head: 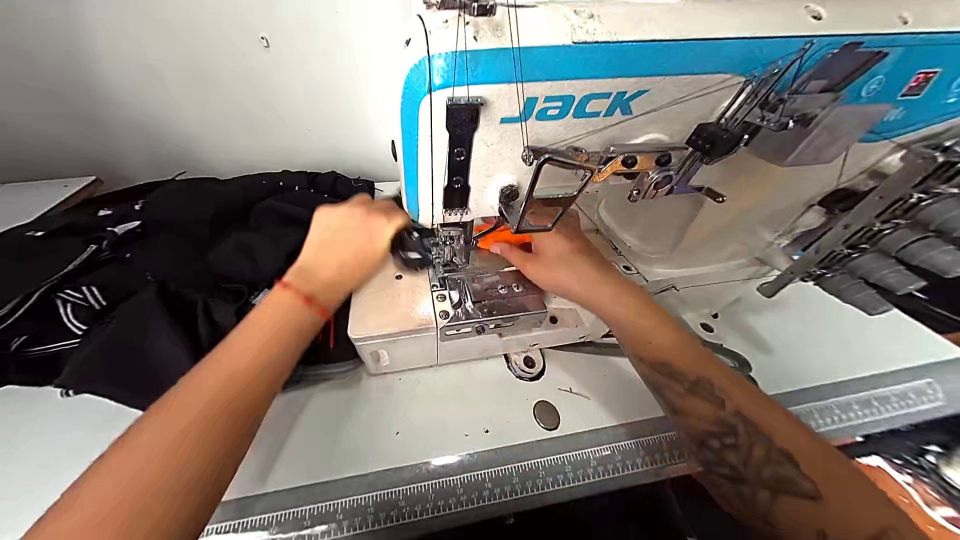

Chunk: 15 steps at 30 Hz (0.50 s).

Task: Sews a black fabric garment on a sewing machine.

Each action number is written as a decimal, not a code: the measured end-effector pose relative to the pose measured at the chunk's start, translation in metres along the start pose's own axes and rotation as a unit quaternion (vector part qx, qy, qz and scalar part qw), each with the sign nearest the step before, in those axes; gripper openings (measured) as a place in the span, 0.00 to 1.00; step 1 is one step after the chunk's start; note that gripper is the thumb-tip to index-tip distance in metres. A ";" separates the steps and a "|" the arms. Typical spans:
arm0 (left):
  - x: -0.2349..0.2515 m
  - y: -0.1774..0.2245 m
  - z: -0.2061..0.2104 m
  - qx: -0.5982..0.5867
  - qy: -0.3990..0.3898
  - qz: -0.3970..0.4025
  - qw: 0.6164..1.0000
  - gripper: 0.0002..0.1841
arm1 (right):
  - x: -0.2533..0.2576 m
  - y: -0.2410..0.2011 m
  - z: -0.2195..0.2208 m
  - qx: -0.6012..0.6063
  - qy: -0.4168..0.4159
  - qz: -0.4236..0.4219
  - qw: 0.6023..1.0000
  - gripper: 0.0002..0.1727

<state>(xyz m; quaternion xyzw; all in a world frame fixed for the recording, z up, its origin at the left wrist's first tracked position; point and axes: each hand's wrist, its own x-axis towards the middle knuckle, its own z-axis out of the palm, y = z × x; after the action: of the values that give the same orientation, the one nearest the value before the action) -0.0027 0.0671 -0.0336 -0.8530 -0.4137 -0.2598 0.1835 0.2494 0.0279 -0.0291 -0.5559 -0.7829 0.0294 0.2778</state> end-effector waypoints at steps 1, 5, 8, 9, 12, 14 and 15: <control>0.010 -0.007 0.005 -0.006 -0.017 -0.042 0.999 0.09 | 0.005 0.002 0.004 -0.004 0.003 -0.017 1.000 0.17; 0.042 -0.014 0.017 -0.035 -0.062 -0.083 0.994 0.09 | 0.029 -0.002 0.015 0.072 0.005 -0.084 0.994 0.10; 0.036 -0.014 0.019 -0.078 -0.054 -0.087 0.992 0.13 | 0.037 -0.017 0.010 0.132 -0.095 -0.006 0.987 0.12; 0.028 -0.017 0.014 -0.102 -0.038 -0.092 0.990 0.19 | 0.038 -0.015 0.011 0.133 -0.092 -0.006 0.987 0.14; -0.027 -0.034 -0.029 -0.099 0.004 -0.173 0.980 0.35 | 0.018 0.003 0.007 0.098 -0.015 -0.080 0.992 0.18; -0.089 -0.060 -0.065 -0.015 0.006 -0.280 0.960 0.37 | -0.018 0.009 0.000 0.091 0.070 -0.114 0.987 0.20; -0.121 -0.074 -0.074 0.004 -0.001 -0.328 0.945 0.34 | -0.041 0.005 0.001 0.108 0.114 -0.116 0.981 0.19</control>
<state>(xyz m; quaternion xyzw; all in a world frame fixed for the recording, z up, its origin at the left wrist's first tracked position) -0.1469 -0.0022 -0.0399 -0.6698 -0.6715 -0.3036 0.0911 0.2621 -0.0060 -0.0483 -0.4282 -0.7972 0.0175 0.4251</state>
